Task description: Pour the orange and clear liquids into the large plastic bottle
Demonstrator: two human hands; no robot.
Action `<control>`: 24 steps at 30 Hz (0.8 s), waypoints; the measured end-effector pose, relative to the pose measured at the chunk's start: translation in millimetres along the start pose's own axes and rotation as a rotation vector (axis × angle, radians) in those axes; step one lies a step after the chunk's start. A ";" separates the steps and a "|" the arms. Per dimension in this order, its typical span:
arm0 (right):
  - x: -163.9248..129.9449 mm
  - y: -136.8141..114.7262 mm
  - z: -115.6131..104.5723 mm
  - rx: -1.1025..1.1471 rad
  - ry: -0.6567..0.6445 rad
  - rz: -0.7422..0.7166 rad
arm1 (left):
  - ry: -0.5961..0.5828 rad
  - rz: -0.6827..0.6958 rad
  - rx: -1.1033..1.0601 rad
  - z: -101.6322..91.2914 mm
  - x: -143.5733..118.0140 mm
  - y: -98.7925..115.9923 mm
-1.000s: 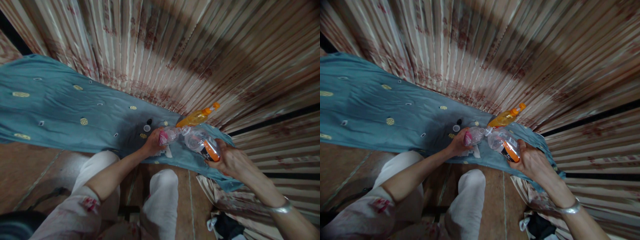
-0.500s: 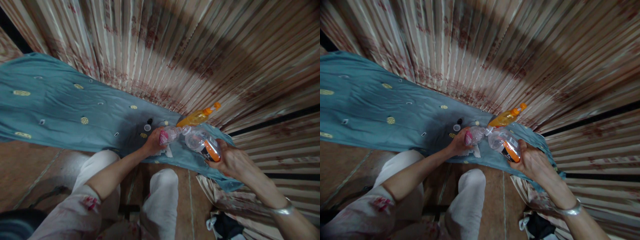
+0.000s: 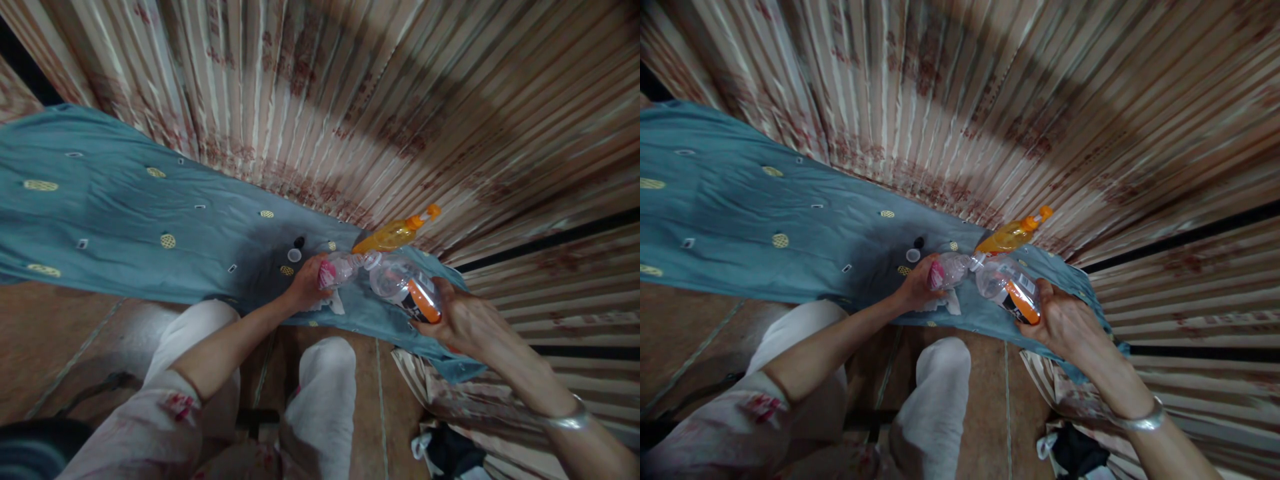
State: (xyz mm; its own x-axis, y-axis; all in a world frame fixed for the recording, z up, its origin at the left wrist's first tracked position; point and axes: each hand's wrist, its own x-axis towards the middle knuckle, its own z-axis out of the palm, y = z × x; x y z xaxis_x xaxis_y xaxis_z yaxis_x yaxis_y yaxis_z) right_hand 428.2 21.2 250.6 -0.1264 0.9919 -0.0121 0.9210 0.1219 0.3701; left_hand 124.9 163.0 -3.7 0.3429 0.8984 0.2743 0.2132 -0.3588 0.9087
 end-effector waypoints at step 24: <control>5.2 1.1 -18.3 0.067 -0.096 -0.012 | -0.048 0.003 -0.017 -2.9 1.7 4.3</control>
State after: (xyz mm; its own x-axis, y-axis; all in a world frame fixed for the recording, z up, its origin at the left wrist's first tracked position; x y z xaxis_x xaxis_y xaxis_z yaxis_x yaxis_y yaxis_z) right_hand 421.8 25.8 267.9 -0.1050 0.9887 -0.1066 0.9425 0.1331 0.3067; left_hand 123.7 163.8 1.6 0.3868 0.8842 0.2621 0.1967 -0.3567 0.9133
